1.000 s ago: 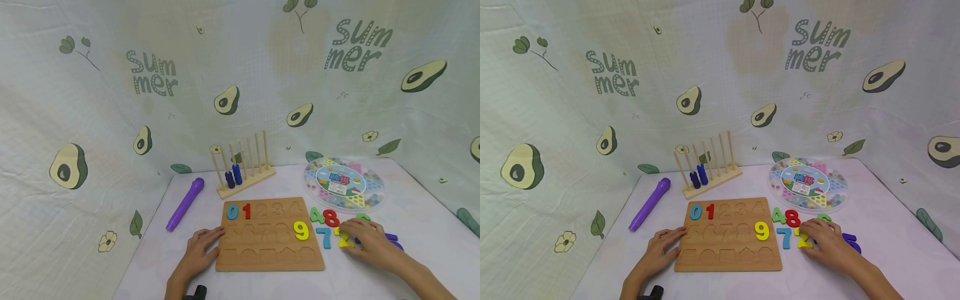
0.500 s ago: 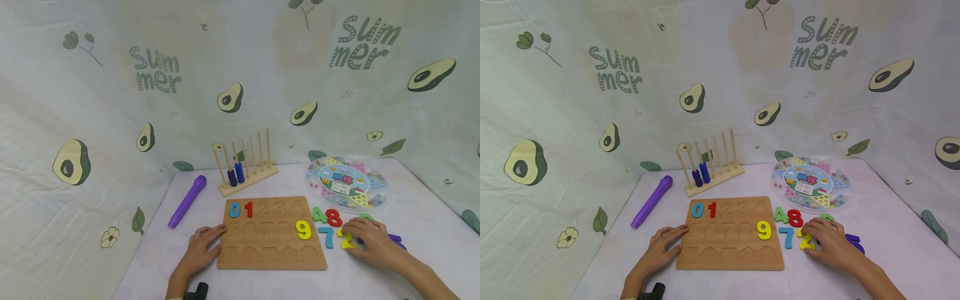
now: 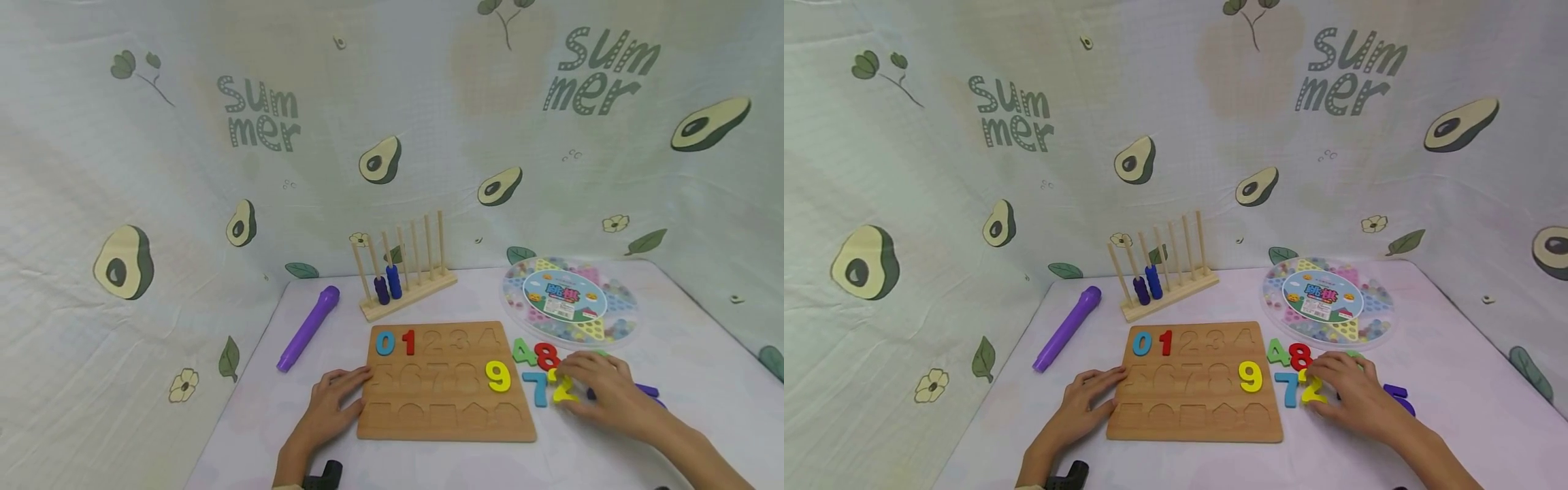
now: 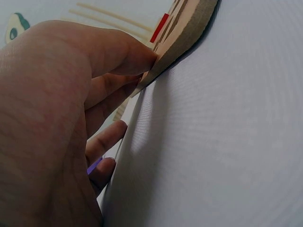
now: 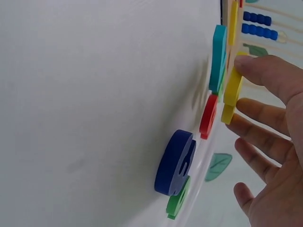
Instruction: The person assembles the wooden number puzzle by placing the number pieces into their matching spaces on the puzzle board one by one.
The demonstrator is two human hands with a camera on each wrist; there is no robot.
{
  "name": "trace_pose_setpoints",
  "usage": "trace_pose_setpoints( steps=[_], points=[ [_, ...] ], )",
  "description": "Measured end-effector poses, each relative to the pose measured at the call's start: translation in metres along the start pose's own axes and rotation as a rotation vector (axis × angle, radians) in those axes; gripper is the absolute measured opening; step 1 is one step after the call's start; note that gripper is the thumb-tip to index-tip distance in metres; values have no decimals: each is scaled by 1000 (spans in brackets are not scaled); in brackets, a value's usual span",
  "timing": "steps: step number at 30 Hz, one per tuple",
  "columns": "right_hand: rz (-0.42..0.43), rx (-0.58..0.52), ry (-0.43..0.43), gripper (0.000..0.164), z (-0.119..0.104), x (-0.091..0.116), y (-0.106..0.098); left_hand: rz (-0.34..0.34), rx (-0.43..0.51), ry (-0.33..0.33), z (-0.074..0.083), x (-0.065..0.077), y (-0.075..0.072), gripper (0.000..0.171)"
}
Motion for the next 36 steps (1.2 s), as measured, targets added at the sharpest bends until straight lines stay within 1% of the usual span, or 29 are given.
trace_pose_setpoints(
  steps=[6, 10, 17, 22, 32, 36],
  points=[
    [2, 10, -15, 41, -6, -6, -2, 9, -6, 7, 2, 0, -1, 44],
    [2, -2, -26, 42, -10, -9, -3, 10, -13, 2, 1, 0, 0, 44],
    [-5, -10, -30, 44, -16, -15, -3, 15, -32, 13, 2, 1, 0, 45],
    [3, -18, -41, 42, -19, -20, -5, 1, -17, -2, 1, 0, 0, 45],
    [11, -5, -77, 45, -26, -28, -4, 8, -12, 10, 0, 1, 0, 46],
    [6, -2, -76, 46, -28, -32, -3, 16, -6, 13, 2, 0, -1, 46]
  ],
)
Point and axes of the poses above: each hand's wrist, its own x-axis away from the middle knuckle, its own y-axis out of the palm, z = x × y, the point moved 7 cm from there along -x, towards the middle knuckle, and after that the axes turned 5 degrees about -x, right-handed, at the moved point
